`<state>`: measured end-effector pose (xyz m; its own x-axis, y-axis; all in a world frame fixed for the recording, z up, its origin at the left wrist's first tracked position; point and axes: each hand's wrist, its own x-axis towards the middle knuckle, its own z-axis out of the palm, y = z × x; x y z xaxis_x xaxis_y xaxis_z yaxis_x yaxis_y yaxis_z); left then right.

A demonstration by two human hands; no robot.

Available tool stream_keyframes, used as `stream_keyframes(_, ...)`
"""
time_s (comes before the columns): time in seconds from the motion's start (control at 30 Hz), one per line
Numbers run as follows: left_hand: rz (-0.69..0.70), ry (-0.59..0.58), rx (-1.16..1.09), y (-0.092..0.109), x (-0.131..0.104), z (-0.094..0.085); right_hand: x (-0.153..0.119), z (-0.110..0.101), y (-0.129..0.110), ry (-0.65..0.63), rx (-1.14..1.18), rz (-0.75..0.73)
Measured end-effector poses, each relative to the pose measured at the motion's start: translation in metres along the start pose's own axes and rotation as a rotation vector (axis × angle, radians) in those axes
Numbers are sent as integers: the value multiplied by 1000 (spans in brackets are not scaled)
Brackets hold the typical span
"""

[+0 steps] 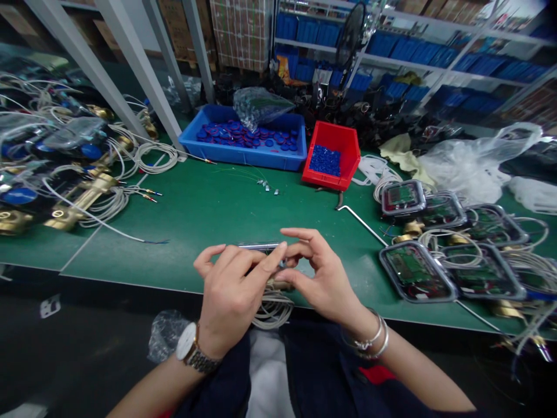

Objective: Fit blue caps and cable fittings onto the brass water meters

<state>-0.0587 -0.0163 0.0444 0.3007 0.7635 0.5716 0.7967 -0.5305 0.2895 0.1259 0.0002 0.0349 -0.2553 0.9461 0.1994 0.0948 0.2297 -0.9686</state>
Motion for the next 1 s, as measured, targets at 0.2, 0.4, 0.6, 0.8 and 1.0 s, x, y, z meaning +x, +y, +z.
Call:
stream_keyframes(0.2, -43, 48, -5, -6, 7, -8, 8, -5, -3, -56, -660, -421)
stream_keyframes(0.4, -21, -112, -117, -15, 11, -13, 15, -11, -4, -132, -1107, -617)
stream_keyframes(0.6, 65, 23, 73, -16, 14, -5, 21, 0, -7, -115, -889, -441)
stream_keyframes(0.8, 81, 45, 149, -15, 15, -1, 19, 5, -7, 6, -826, -384)
stream_keyframes(1.0, 157, 209, 210, -17, 16, -2, 22, 5, -9, 23, -809, -383)
